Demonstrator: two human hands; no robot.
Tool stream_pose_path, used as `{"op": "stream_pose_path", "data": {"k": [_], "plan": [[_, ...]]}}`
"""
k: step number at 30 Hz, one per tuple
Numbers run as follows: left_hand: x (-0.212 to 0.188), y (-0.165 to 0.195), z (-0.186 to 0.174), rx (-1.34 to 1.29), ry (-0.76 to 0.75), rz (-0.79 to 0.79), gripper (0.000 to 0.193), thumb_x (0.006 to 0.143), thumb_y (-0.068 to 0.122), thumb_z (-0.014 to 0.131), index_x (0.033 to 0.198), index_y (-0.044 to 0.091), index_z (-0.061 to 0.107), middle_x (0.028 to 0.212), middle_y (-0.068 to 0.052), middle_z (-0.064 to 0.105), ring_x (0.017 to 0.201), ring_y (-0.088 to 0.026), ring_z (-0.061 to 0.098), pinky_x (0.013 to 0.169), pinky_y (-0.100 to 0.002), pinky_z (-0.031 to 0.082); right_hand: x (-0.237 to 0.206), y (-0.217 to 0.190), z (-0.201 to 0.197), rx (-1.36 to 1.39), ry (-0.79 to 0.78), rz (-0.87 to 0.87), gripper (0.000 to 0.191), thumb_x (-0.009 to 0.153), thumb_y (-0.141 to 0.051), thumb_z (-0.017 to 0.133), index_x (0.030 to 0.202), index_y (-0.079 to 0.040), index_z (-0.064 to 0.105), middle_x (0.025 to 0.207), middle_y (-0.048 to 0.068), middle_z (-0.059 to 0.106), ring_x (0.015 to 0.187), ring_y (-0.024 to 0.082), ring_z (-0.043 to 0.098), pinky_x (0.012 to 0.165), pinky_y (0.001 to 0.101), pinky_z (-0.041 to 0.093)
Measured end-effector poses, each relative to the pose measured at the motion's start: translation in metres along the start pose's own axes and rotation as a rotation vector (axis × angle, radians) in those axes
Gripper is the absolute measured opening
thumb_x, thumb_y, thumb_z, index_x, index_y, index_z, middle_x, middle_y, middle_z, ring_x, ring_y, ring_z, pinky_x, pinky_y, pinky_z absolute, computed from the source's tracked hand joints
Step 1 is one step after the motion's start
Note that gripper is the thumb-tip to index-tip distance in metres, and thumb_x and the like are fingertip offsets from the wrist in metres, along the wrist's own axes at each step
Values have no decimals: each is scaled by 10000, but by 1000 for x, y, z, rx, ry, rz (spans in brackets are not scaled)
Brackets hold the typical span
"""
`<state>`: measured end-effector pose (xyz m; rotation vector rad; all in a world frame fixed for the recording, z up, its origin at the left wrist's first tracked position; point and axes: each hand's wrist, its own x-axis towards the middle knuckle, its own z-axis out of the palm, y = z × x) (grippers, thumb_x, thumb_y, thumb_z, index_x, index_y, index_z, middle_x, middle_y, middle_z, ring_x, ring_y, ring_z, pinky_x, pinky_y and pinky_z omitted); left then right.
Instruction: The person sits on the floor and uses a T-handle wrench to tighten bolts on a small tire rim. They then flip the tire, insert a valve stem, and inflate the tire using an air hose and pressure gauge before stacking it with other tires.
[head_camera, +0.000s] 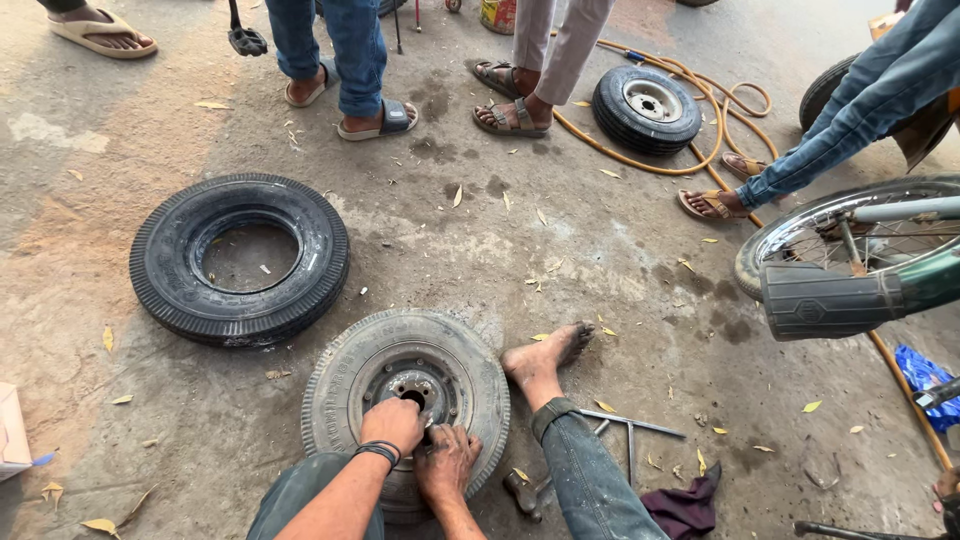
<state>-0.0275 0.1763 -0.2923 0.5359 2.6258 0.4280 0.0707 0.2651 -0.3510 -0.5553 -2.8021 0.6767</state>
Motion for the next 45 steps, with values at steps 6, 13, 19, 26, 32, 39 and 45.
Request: {"op": "stream_pose_path", "data": {"k": [6,13,19,26,32,39,45], "plan": [[0,-1,0,-28,15,56,356,876,413,660,977,78,722,990,-192,728,975,-376,707,868,-494,566,-1,3,0,7,15,-65,242,690,-154,778,930,-138,749,995,7,729,1047,244,604,941,480,350],[1,-3,3,-6,-16,37,380,855,421,679,1021,80,699,1039,-198,707,1010,-382,695,890,-491,562,0,2,1,-24,-8,-64,258,710,-147,760,967,-144,738,1004,-5,730,1059,234,609,965,487,347],[3,-5,6,-13,16,35,364,901,449,642,987,105,725,1036,-159,733,1037,-354,700,899,-494,562,1,1,1,3,-38,33,280,714,-228,810,964,-133,729,1014,13,726,1058,240,602,990,467,347],[2,-7,8,-14,31,62,401,906,476,645,954,98,771,1022,-185,738,1003,-357,707,876,-492,569,0,1,2,-3,-11,-19,296,699,-196,810,976,-126,733,1027,18,734,1060,237,608,978,469,349],[2,-6,8,-39,106,140,353,807,357,703,1010,68,722,973,-192,729,936,-377,709,807,-508,568,0,-2,-3,17,52,-99,366,667,-156,795,1024,-105,727,1022,38,727,1035,256,608,948,472,352],[-1,-5,2,-47,80,92,394,882,462,661,940,85,762,982,-178,737,978,-371,703,861,-500,562,0,-7,-7,18,3,-46,273,706,-161,797,965,-119,722,970,35,723,1025,264,619,955,486,352],[-1,-3,-1,-16,-14,36,415,920,489,635,1000,98,745,1050,-177,731,1039,-351,698,916,-477,562,0,-4,-3,11,5,-18,264,741,-194,807,979,-116,724,964,40,719,1020,260,615,969,485,348]]}}
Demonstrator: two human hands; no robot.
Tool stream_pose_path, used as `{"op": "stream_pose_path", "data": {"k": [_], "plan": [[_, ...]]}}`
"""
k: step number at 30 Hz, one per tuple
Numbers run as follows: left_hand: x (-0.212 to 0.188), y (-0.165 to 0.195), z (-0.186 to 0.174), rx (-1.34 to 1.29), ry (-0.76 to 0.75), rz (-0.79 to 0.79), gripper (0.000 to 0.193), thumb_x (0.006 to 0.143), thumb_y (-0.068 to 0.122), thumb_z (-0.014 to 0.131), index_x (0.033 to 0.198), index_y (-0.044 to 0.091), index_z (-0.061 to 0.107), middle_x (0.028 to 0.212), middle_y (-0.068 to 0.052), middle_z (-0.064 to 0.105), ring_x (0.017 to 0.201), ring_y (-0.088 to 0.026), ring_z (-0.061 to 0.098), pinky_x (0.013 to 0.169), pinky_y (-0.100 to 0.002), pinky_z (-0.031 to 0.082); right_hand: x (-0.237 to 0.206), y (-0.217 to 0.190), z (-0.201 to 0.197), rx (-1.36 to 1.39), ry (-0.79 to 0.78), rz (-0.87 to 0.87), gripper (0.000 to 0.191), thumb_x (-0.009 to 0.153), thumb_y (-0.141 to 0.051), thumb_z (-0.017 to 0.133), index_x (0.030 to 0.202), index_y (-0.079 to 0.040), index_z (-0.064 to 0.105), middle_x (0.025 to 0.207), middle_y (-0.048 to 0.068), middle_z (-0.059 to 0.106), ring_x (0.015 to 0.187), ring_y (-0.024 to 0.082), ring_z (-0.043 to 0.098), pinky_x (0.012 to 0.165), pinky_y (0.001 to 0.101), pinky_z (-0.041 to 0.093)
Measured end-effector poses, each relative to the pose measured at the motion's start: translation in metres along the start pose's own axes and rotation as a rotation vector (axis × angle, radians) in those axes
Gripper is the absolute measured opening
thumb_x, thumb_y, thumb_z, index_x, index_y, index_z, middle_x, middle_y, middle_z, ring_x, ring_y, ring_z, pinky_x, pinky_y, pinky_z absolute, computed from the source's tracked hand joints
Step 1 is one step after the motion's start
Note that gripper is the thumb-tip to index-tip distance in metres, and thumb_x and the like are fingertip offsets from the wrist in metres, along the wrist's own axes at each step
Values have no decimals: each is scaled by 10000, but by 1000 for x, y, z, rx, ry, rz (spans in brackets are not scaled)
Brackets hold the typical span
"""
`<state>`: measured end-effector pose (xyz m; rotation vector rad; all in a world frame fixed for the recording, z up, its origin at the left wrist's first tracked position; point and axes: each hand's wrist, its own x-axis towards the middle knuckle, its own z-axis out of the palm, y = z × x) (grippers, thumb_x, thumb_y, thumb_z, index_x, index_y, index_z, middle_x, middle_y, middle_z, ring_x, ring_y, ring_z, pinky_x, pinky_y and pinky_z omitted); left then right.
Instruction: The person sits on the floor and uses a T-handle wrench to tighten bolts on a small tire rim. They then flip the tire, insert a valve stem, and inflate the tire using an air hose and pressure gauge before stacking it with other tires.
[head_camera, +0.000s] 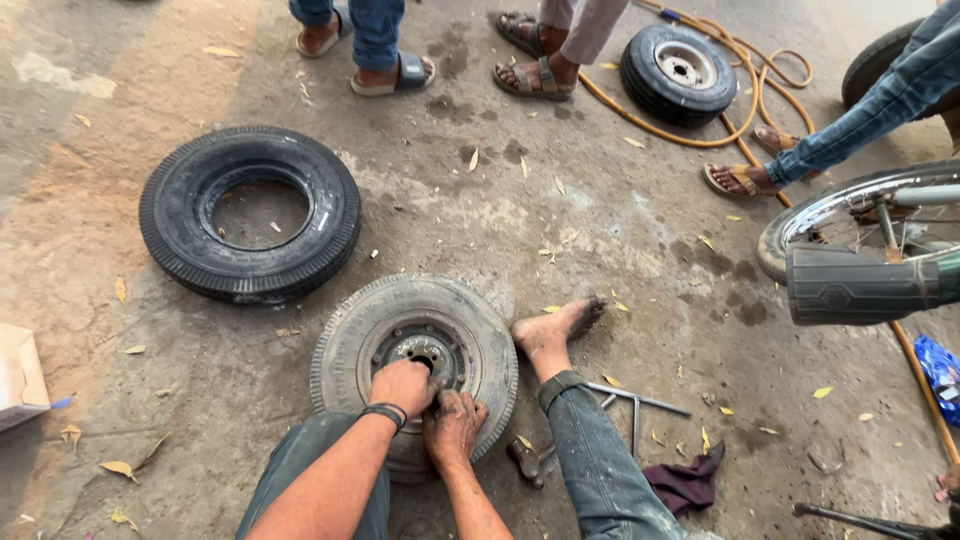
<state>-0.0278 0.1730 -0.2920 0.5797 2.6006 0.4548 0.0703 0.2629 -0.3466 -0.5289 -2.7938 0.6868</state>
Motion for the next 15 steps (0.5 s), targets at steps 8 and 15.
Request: {"op": "stream_pose_path", "data": {"k": [8,15], "plan": [[-1,3,-2,55,-21,50,405,933,479,619,990,102,756,1044,-180,740,1033,-353,705,918,-472,565,0,2,2,-46,-28,-2,247,726,-193,796,952,-112,738,1014,26,726,1067,239,609,983,470,343],[-4,5,-9,-4,77,64,365,912,437,607,939,109,765,976,-185,743,977,-360,712,875,-492,566,4,-14,-16,-38,-81,26,176,777,-217,786,928,-137,748,1024,-3,733,1094,221,597,1008,476,319]]}}
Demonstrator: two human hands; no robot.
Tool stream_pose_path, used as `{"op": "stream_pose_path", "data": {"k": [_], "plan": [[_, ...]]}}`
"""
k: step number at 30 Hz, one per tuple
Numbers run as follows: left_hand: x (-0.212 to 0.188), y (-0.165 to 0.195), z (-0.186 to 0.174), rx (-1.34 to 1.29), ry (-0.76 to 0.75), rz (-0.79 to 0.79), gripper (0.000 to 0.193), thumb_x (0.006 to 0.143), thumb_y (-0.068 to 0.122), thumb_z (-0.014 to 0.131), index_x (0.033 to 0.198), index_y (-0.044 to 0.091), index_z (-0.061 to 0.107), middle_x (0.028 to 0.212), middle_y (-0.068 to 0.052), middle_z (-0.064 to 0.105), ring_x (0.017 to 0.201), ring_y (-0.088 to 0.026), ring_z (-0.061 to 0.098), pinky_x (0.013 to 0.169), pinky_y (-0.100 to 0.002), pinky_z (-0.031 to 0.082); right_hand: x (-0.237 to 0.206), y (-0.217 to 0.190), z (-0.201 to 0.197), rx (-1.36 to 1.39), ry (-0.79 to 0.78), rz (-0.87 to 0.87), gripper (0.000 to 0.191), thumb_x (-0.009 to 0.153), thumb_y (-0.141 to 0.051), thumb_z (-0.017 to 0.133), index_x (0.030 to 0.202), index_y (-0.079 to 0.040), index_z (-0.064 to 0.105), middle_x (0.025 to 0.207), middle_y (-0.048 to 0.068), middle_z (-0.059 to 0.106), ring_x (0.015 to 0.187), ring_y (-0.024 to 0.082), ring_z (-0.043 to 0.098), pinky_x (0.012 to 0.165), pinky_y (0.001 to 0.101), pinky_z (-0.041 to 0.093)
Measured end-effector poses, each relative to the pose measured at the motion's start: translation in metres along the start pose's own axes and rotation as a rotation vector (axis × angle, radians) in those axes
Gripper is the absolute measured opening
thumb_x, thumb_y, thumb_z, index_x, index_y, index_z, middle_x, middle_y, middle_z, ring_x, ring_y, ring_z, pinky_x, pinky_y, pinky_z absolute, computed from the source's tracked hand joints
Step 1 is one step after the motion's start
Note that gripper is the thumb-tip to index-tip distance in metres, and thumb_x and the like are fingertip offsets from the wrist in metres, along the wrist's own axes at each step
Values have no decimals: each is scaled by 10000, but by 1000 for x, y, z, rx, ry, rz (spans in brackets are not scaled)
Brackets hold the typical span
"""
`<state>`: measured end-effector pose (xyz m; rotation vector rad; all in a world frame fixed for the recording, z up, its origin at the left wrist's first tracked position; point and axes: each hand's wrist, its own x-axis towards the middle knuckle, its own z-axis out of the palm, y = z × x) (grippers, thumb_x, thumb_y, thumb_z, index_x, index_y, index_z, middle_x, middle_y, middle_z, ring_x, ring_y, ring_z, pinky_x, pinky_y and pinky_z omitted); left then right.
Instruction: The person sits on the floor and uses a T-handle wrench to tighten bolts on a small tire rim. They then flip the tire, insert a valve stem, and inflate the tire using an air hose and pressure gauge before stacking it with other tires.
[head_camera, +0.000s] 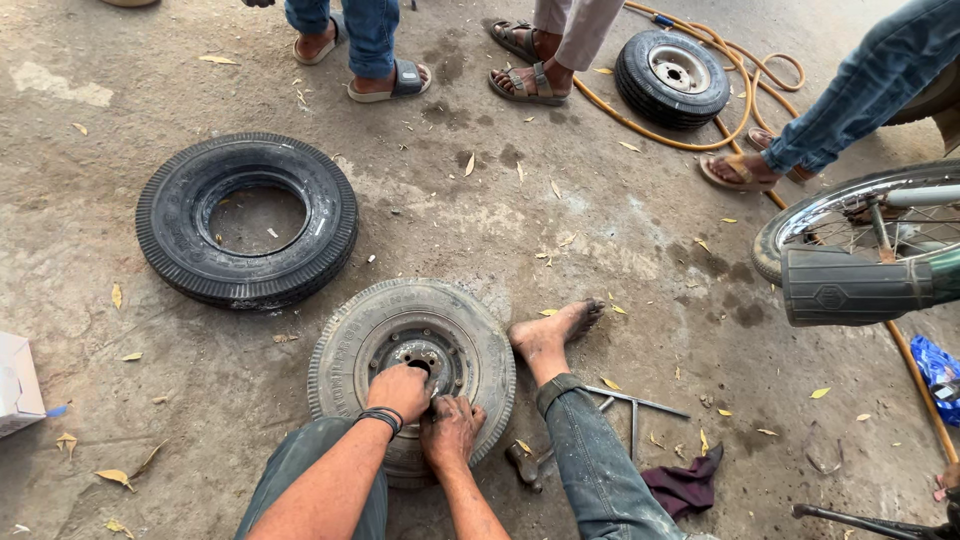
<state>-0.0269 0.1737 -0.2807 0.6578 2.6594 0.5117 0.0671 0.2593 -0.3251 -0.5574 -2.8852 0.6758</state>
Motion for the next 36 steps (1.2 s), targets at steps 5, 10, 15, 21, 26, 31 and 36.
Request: {"op": "stream_pose_path", "data": {"k": [5,10,15,21,26,31,36], "plan": [[-2,5,-10,-103,-72,-89,528,998,567,521,1014,82,730,1047,-207,723,1037,-381,682,933,-495,535,0,-9,-13,17,24,-23,195,770,-217,796,942,-134,755,1010,9,733,1065,230,607,1001,477,323],[-6,9,-20,-246,94,55,491,1006,503,485,1162,59,625,1186,-184,681,1165,-374,618,1003,-475,481,6,-1,-6,171,61,118,182,816,-266,785,946,-137,774,989,32,753,1064,215,640,1021,464,380],[-6,9,-24,-310,265,139,537,998,497,491,1279,54,606,1266,-188,658,1223,-390,581,1044,-470,447,41,32,-42,-70,303,174,635,869,-473,855,1078,108,707,1038,306,683,1040,443,611,949,544,440],[0,8,-15,-235,158,166,568,1008,517,452,1331,69,583,1316,-184,632,1267,-380,556,1088,-463,419,33,91,-174,571,143,78,344,884,-319,743,981,11,745,840,103,772,776,172,662,749,358,560],[0,8,-12,-207,175,210,586,1007,522,452,1336,54,577,1295,-190,644,1221,-397,578,1065,-468,440,-32,101,-162,559,154,293,317,823,-265,825,985,-4,746,860,54,761,775,136,672,744,336,556],[-13,25,-9,-281,-85,280,520,993,561,491,1128,115,721,1143,-159,713,1127,-323,643,995,-439,496,-45,83,-91,441,-33,347,244,855,-227,812,940,-6,751,783,136,755,703,233,660,696,409,560],[-29,47,-4,-707,-290,288,433,947,490,600,994,83,742,901,-144,757,875,-289,724,807,-402,552,-35,60,-81,358,9,-109,184,849,-120,757,995,-11,730,929,187,757,870,342,724,732,435,564]]}}
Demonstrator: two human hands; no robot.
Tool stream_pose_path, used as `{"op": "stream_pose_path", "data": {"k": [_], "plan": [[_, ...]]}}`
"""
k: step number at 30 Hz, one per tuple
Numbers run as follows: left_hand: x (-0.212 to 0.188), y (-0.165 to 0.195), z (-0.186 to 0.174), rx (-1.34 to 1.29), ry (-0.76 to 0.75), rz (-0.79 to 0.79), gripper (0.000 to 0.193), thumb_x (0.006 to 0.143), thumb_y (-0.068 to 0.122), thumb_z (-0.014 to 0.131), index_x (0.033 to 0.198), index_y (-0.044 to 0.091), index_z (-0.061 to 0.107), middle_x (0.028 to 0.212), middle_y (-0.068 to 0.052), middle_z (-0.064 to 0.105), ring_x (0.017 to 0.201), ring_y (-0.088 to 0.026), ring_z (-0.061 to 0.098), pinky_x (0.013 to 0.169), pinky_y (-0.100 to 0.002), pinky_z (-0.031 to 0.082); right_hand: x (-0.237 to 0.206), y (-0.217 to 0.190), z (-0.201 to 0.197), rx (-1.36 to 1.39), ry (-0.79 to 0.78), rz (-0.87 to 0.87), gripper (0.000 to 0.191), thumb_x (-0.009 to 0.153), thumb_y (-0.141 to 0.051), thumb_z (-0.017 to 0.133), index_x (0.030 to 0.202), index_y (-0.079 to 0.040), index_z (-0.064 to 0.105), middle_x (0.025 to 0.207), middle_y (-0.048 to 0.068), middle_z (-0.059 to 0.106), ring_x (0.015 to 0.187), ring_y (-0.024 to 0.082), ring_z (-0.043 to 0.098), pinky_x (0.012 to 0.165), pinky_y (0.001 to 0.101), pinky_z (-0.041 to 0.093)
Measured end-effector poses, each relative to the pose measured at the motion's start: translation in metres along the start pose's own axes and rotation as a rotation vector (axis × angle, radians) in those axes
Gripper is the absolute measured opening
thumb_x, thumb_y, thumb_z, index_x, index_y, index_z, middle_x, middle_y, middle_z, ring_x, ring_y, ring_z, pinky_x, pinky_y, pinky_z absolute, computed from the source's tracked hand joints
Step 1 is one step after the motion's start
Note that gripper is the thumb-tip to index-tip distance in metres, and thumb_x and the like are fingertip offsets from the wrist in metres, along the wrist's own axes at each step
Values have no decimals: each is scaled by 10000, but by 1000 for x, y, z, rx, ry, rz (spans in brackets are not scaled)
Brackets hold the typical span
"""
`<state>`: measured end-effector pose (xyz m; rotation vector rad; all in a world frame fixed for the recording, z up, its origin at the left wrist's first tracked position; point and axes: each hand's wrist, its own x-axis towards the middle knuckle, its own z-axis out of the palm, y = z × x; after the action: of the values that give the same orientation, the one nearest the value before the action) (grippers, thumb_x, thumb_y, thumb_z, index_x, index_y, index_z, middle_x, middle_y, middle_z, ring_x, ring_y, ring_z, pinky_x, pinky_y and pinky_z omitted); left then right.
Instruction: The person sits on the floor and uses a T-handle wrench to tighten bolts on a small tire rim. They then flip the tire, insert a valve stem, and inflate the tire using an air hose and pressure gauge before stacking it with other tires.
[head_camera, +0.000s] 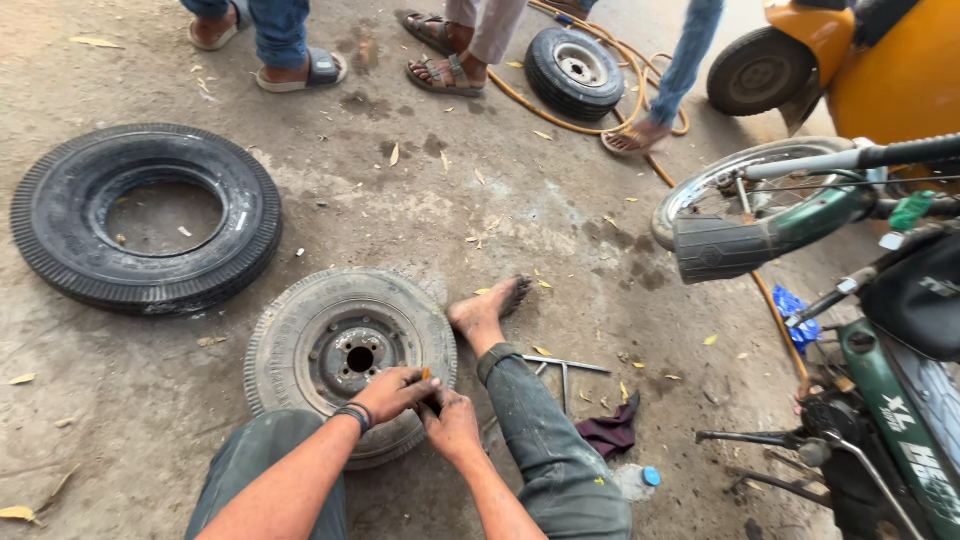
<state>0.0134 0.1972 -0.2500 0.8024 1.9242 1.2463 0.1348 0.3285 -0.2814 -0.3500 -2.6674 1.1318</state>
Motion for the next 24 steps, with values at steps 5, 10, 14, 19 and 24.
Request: {"op": "stream_pose_path", "data": {"k": [5,10,14,19,24], "plan": [[14,-4,-2,-235,63,-64,384,974,386,600,916,33,739,847,-140,768,823,-343,733,737,-432,596,1,13,2,98,-158,229,158,866,-127,767,960,0,751,878,153,789,796,262,753,716,393,576],[21,-12,-1,367,204,105,279,961,280,589,1164,98,652,986,-210,733,951,-413,692,831,-505,540,12,28,-1,844,-70,706,229,884,-100,650,1087,-30,731,848,71,772,689,169,709,625,340,567],[17,-5,17,525,-60,112,372,924,187,575,1279,77,572,1065,-220,728,1023,-408,689,881,-514,545,14,18,-3,1191,-46,885,420,979,-415,533,1017,-32,699,776,52,707,620,147,654,535,298,505],[19,1,1,450,-118,55,644,872,361,714,1432,139,486,1056,-252,679,1045,-413,641,914,-498,517,16,15,-3,878,-21,884,270,975,-330,615,925,-85,716,726,43,671,579,151,624,506,313,475],[23,-20,-48,495,256,-109,400,869,392,692,1137,98,661,1082,-186,719,1025,-380,683,918,-482,542,20,20,-4,860,45,885,335,979,-362,649,820,-72,594,679,47,591,553,175,608,480,345,475]]}}
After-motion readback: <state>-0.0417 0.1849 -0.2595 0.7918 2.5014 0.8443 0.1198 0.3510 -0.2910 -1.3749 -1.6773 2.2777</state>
